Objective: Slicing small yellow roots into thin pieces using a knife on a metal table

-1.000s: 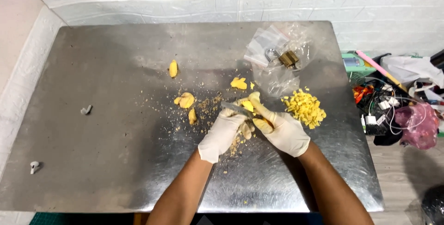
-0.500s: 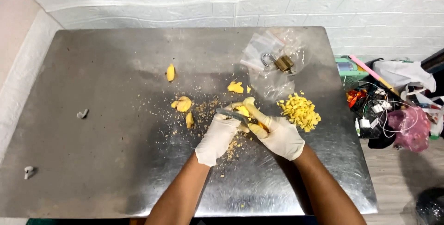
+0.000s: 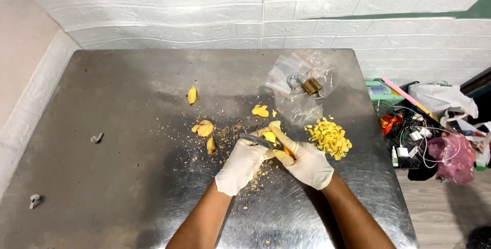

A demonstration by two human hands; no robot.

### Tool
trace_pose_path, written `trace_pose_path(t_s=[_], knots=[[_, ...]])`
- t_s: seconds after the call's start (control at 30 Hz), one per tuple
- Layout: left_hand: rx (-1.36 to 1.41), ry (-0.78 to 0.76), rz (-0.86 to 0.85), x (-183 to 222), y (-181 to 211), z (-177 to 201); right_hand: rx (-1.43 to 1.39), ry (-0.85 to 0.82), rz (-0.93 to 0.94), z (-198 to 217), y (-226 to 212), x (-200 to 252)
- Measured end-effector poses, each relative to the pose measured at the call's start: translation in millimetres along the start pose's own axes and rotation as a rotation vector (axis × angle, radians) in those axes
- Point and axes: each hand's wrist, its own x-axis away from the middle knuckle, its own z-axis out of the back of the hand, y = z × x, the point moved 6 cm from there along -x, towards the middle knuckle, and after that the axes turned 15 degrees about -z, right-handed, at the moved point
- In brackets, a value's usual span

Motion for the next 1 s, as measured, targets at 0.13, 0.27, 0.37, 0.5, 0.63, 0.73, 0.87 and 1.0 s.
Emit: trace_pose_path(t_s=[0.13, 0.27, 0.37, 0.5, 0.63, 0.73, 0.87, 1.0], knots=[[0.068, -0.014, 0.145, 6, -17, 3, -0.035, -0.031, 0.008, 7, -9, 10], [0.232, 0.006, 0.108, 7, 1, 1, 0.086, -0.014, 0.054, 1, -11, 10], [0.289, -0.112, 0.097, 2, 0, 3, 0.126, -0.013, 0.089, 5, -12, 9], [0.251, -0.178, -0.027, 4, 25, -2, 0.014, 0.044, 0.213, 8, -4, 1], [-0.257, -0.161, 0.005, 2, 26, 17, -0.064, 0.098, 0.283, 27, 9, -11], [-1.036, -0.417, -0.446, 21, 96, -27, -0.239, 0.237, 0.294, 51, 4, -9], [-1.496, -0.956, -0.673, 64, 117, -108, -0.74, 0.119, -0.056, 62, 6, -8], [-1.309, -0.996, -1.078, 99, 114, -152, -0.718, 0.162, -0.252, 72, 2, -2]])
